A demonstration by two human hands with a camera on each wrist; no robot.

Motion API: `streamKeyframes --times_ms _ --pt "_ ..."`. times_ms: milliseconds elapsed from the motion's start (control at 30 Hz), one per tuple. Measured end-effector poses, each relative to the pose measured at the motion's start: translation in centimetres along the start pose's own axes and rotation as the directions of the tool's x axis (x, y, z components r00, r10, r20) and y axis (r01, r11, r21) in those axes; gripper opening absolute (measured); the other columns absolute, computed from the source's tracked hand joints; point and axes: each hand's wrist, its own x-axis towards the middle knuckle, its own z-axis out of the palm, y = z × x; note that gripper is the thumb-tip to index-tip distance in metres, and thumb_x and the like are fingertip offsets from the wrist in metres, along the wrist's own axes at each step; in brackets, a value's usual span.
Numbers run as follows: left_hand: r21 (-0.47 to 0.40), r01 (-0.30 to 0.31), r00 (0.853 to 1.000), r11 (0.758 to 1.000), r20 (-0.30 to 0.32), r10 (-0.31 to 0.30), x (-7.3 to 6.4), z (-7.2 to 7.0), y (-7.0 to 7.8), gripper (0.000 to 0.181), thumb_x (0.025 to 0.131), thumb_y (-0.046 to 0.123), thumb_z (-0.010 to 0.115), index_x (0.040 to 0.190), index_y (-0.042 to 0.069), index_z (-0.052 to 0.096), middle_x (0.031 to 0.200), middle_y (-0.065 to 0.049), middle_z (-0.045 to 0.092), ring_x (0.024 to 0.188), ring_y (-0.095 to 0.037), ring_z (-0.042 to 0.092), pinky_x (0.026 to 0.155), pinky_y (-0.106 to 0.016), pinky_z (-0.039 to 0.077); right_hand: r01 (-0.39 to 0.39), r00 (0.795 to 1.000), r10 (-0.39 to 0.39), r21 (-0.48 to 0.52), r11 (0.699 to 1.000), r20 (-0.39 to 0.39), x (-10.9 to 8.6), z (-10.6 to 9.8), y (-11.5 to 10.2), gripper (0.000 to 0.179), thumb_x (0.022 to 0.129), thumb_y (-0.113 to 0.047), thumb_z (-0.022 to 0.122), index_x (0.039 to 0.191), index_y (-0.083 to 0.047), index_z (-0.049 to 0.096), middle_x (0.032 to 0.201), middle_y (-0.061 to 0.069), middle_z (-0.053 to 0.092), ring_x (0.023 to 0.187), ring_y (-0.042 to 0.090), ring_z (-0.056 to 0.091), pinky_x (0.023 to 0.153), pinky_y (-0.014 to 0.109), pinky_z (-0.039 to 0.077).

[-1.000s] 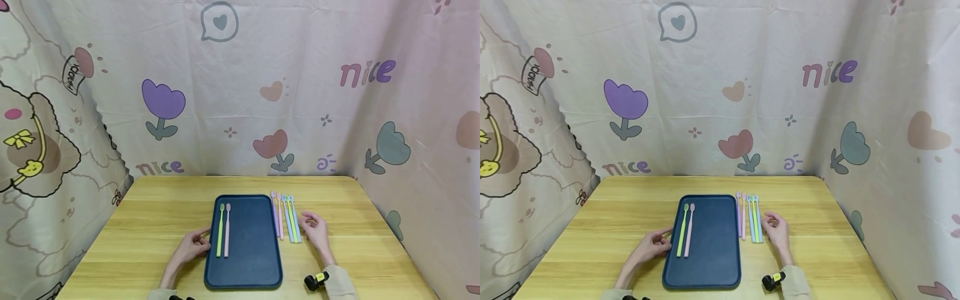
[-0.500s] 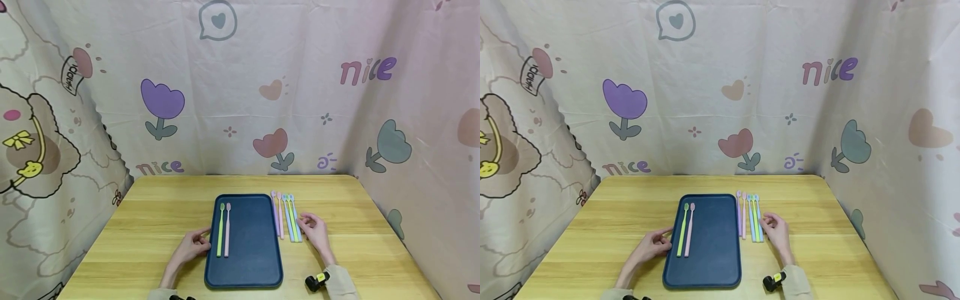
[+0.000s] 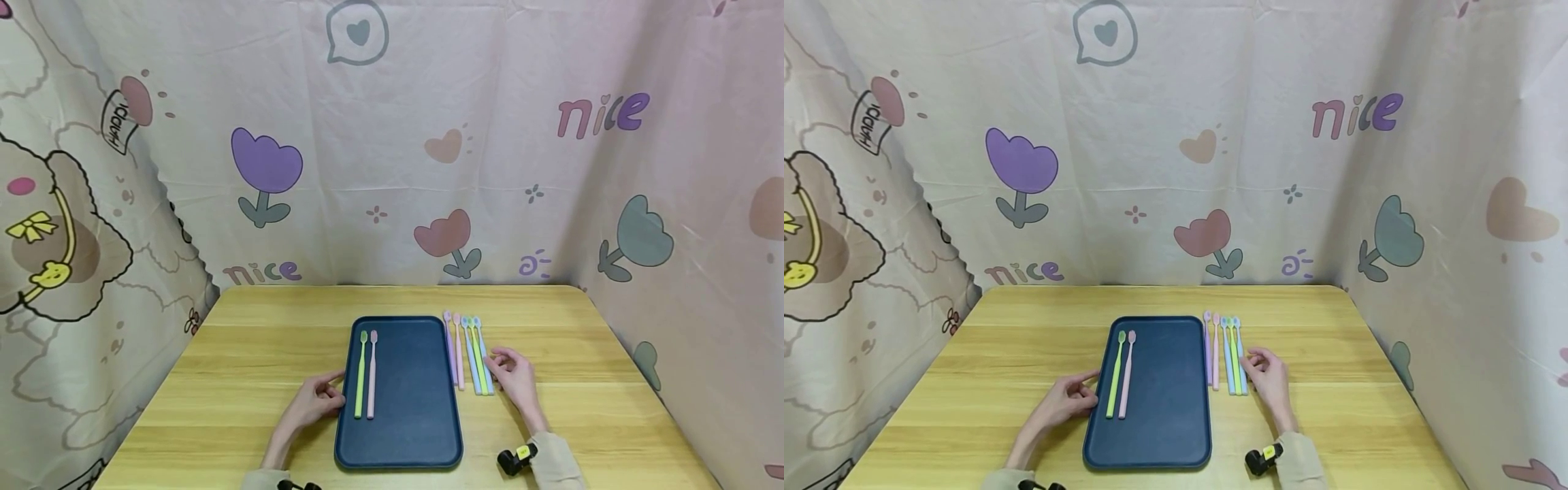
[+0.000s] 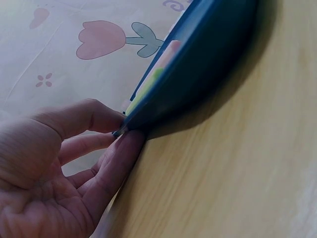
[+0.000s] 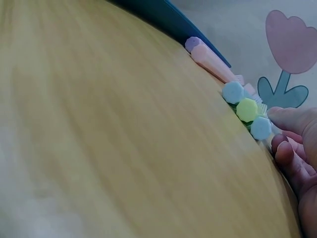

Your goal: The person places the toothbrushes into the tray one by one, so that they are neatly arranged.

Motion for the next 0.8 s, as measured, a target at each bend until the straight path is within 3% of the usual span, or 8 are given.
streamKeyframes --times_ms 433,800 --pt "0.002 0.003 1.000 1.000 0.005 -0.003 0.00 -0.04 -0.02 0.067 0.084 0.002 0.069 0.144 -0.013 0.044 0.085 -0.011 0.069 0.070 -0.008 0.062 0.064 -0.022 0.058 0.021 0.999 -0.021 -0.015 1.000 0.026 0.08 -0.36 0.08 0.034 0.089 -0.008 0.074 0.119 0.006 0.066 0.089 0.016 0.069 0.060 0.002 0.056 0.045 0.024 0.050" --pt "-0.002 -0.001 1.000 1.000 0.010 0.001 0.00 -0.04 -0.02 0.067 0.085 0.002 0.069 0.145 -0.013 0.043 0.085 -0.010 0.068 0.070 -0.007 0.061 0.064 -0.023 0.057 0.031 0.999 -0.032 -0.136 0.990 -0.003 0.34 -0.36 -0.32 0.032 0.085 -0.008 0.077 0.113 0.007 0.070 0.086 0.014 0.069 0.064 0.000 0.054 0.059 0.016 0.046"
